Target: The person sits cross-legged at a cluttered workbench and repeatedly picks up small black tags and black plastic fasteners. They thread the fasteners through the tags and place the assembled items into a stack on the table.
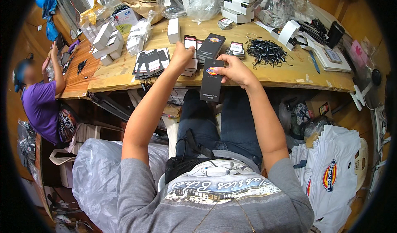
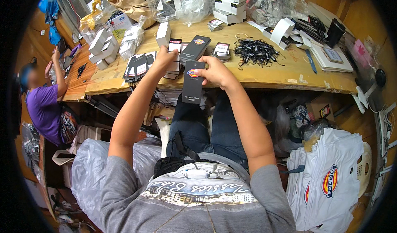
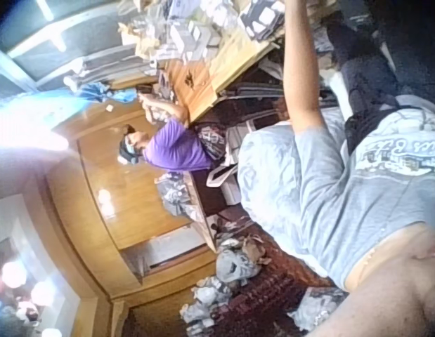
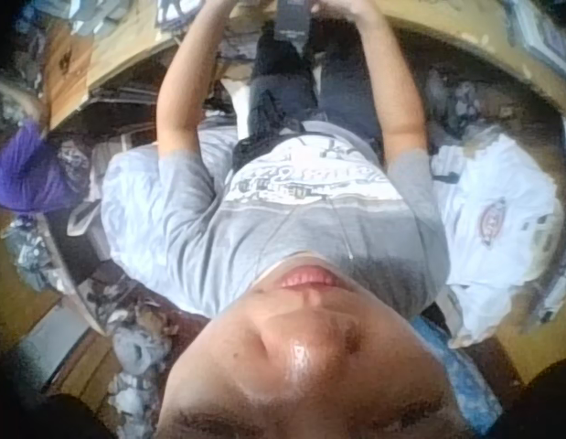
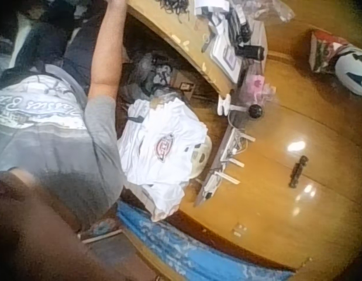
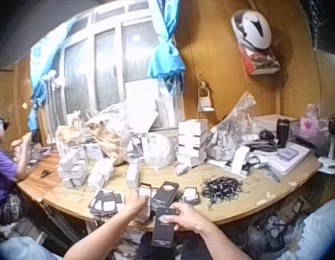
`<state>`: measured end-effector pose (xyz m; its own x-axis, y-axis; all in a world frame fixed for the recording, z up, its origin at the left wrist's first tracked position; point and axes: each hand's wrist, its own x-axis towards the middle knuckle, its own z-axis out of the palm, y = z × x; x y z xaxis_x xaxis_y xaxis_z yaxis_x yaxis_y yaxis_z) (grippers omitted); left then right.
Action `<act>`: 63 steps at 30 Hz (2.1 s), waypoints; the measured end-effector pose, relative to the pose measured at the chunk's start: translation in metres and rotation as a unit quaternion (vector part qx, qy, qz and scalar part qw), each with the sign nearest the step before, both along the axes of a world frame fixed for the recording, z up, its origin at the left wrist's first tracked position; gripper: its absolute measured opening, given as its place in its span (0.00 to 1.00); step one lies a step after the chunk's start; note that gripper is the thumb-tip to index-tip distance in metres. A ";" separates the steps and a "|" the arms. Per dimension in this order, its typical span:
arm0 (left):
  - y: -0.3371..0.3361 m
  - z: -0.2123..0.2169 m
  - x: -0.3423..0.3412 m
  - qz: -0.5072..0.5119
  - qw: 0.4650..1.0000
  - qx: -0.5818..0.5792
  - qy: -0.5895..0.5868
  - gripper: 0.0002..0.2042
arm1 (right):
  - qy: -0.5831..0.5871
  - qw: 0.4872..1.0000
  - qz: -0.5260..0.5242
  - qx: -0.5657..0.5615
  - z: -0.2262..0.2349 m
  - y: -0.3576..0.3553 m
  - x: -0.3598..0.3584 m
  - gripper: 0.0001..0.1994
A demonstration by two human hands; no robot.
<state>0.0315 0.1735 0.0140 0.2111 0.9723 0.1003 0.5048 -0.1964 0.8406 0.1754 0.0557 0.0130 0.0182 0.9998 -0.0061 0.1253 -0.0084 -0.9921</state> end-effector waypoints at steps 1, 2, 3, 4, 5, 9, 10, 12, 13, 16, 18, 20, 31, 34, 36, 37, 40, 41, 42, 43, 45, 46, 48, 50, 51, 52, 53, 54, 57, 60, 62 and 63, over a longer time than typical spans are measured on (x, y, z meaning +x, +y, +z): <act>0.008 -0.007 -0.004 -0.003 1.000 0.001 -0.010 0.20 | -0.007 1.000 0.006 -0.001 0.003 -0.002 0.000 0.09; 0.009 -0.005 -0.006 -0.008 1.000 0.002 -0.022 0.19 | -0.007 1.000 -0.003 0.002 0.005 -0.004 0.003 0.09; 0.011 -0.002 -0.012 0.011 0.999 0.026 -0.037 0.18 | -0.008 1.000 -0.012 0.005 0.006 -0.010 0.006 0.09; 0.012 0.000 -0.016 0.029 0.997 0.049 -0.052 0.17 | -0.009 1.000 -0.021 0.008 0.007 -0.016 0.007 0.09; -0.009 0.019 -0.016 0.021 0.990 0.041 -0.134 0.15 | 0.018 0.998 -0.054 0.032 0.009 -0.025 0.008 0.11; -0.064 0.025 -0.024 -0.110 0.957 0.115 -0.244 0.07 | 0.143 0.971 -0.069 0.179 0.010 -0.048 0.001 0.19; -0.080 0.021 -0.022 -0.166 0.950 0.087 -0.250 0.07 | 0.154 0.967 -0.076 0.188 0.012 -0.052 -0.002 0.19; -0.115 0.021 -0.021 -0.223 0.935 -0.007 -0.276 0.08 | 0.173 0.958 -0.088 0.209 0.014 -0.059 -0.006 0.20; -0.120 0.014 -0.020 -0.256 0.923 -0.029 -0.284 0.09 | 0.175 0.957 -0.095 0.210 0.014 -0.061 -0.007 0.19; -0.133 0.000 -0.019 -0.255 0.919 -0.051 -0.295 0.11 | 0.161 0.967 -0.084 0.176 0.008 -0.066 -0.004 0.18; -0.137 -0.007 -0.017 -0.264 0.922 -0.023 -0.284 0.12 | 0.152 0.974 -0.073 0.154 0.002 -0.069 -0.005 0.14; -0.129 -0.015 -0.020 -0.264 0.930 0.109 -0.229 0.09 | 0.124 0.983 -0.065 0.123 -0.003 -0.074 -0.006 0.13; -0.141 -0.012 -0.040 -0.182 0.900 -0.110 -0.380 0.06 | -0.354 0.880 -0.254 0.189 0.010 0.026 0.084 0.13; -0.141 -0.016 -0.044 -0.186 0.884 -0.105 -0.415 0.06 | -0.397 0.902 -0.154 0.063 0.014 0.045 0.091 0.17; -0.141 -0.018 -0.046 -0.164 0.893 -0.113 -0.404 0.05 | -0.317 0.936 -0.148 0.047 0.013 0.053 0.091 0.19; -0.139 -0.019 -0.046 -0.161 0.894 -0.111 -0.403 0.04 | -0.315 0.934 -0.158 0.054 0.013 0.056 0.093 0.18; -0.139 -0.019 -0.046 -0.145 0.900 -0.118 -0.394 0.03 | -0.300 0.935 -0.178 0.060 0.010 0.061 0.093 0.16; -0.138 -0.021 -0.044 -0.147 0.899 -0.120 -0.396 0.03 | -0.295 0.935 -0.187 0.060 0.010 0.061 0.095 0.16; -0.137 -0.023 -0.042 -0.150 0.897 -0.121 -0.398 0.03 | -0.290 0.935 -0.195 0.060 0.010 0.061 0.098 0.15; -0.139 -0.021 -0.038 -0.152 0.893 -0.123 -0.404 0.04 | -0.266 0.937 -0.210 0.081 0.003 0.064 0.105 0.15; -0.136 -0.023 -0.034 -0.151 0.893 -0.116 -0.407 0.04 | -0.177 0.951 -0.235 0.095 0.009 0.056 0.098 0.12; -0.136 -0.024 -0.031 -0.152 0.893 -0.113 -0.409 0.04 | -0.131 0.954 -0.249 0.101 0.012 0.049 0.096 0.11; -0.138 -0.025 -0.026 -0.135 0.912 -0.062 -0.383 0.04 | 0.019 0.976 -0.170 0.132 0.025 0.017 0.077 0.06; -0.136 -0.029 -0.022 -0.127 0.934 -0.020 -0.334 0.05 | 0.070 0.980 -0.067 0.173 0.026 -0.018 0.054 0.05; -0.142 -0.024 -0.016 -0.122 0.939 -0.009 -0.323 0.04 | 0.030 0.985 -0.053 0.160 0.022 -0.032 0.041 0.06; -0.143 -0.027 -0.012 -0.137 0.935 -0.007 -0.328 0.04 | 0.031 0.990 -0.038 0.131 0.020 -0.046 0.027 0.06; -0.143 -0.030 -0.008 -0.155 0.931 -0.007 -0.332 0.05 | 0.028 0.993 -0.026 0.115 0.015 -0.057 0.020 0.06; -0.144 -0.032 -0.005 -0.173 0.927 -0.006 -0.334 0.05 | 0.022 0.990 -0.060 0.124 0.010 -0.064 0.011 0.06; -0.152 -0.033 0.005 -0.192 0.914 -0.032 -0.356 0.06 | -0.021 0.973 -0.142 0.181 -0.010 -0.072 0.007 0.10; -0.157 -0.036 0.008 -0.219 0.907 -0.062 -0.354 0.06 | -0.100 0.966 -0.160 0.179 -0.014 -0.081 0.008 0.11; -0.162 -0.035 0.010 -0.214 0.909 -0.079 -0.349 0.08 | -0.096 0.966 -0.156 0.184 -0.015 -0.084 0.011 0.09; -0.162 -0.036 0.009 -0.214 0.906 -0.088 -0.353 0.07 | -0.084 0.966 -0.153 0.192 -0.014 -0.085 0.018 0.08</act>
